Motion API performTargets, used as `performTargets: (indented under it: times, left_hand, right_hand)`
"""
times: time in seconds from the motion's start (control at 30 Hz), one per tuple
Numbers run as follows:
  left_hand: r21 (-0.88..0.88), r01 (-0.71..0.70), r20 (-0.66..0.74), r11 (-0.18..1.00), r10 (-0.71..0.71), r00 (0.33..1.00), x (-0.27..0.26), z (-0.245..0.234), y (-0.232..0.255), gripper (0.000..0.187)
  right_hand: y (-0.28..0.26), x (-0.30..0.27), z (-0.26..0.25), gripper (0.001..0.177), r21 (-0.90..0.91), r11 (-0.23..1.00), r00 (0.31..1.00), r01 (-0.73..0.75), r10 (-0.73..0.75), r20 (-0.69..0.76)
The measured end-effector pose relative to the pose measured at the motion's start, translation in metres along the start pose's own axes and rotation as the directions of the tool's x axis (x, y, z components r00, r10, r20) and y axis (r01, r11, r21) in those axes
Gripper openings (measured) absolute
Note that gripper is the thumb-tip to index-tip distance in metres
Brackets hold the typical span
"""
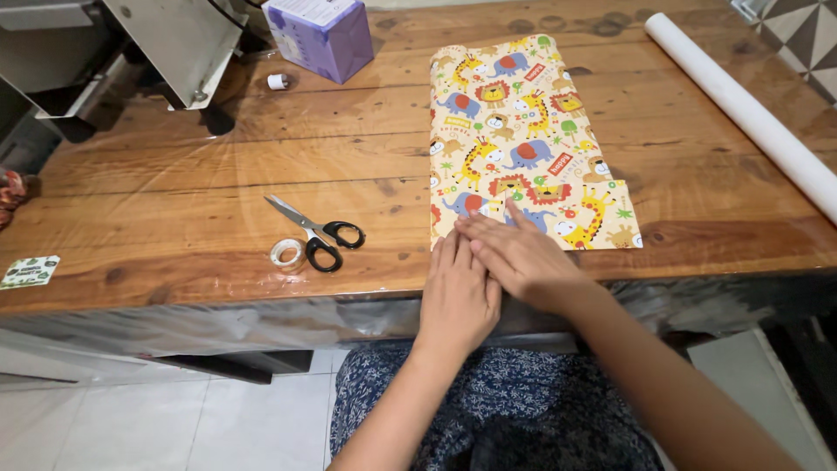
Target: The person wraps a rectangular item with patterned wrapping paper on a wooden table. They fold the paper edges, smooth the surface, apply clear tape to secure the folds, and use scissors to cut tape as needed. The wrapped item remains on the table at the end.
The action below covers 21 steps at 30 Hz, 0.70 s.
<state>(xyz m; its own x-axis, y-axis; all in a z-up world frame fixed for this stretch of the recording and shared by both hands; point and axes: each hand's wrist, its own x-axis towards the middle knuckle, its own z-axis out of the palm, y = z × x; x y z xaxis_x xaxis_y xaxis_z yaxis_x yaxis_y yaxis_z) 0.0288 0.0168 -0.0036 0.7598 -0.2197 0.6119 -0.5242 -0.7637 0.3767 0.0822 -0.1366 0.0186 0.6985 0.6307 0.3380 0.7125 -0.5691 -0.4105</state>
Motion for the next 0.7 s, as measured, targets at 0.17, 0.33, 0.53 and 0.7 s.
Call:
performTargets:
  times: [0.17, 0.33, 0.53, 0.7]
  left_hand:
    - [0.02, 0.032, 0.144, 0.999, -0.035, 0.989, 0.001, -0.006, 0.0, 0.053]
    - [0.034, -0.011, 0.142, 0.999, 0.006, 0.99, -0.001, -0.012, -0.001, 0.053]
    - [0.005, -0.014, 0.111, 1.0, 0.014, 0.994, 0.001, -0.015, 0.0, 0.049]
    - [0.095, 0.122, 0.312, 0.988, -0.146, 0.939, 0.026, -0.015, 0.0, 0.021]
  right_hand:
    - [0.018, 0.005, -0.012, 0.049, -0.043, 0.997, 0.991, -0.059, 0.063, 0.117]
    - [0.046, 0.003, -0.031, 0.052, -0.173, 0.951, 0.965, -0.258, 0.262, 0.002]
    - [0.063, -0.003, -0.042, 0.048, -0.246, 0.936, 0.964, -0.251, 0.265, 0.025]
    - [0.056, -0.036, -0.062, 0.052, -0.019, 0.954, 0.916, -0.3, 0.283, -0.285]
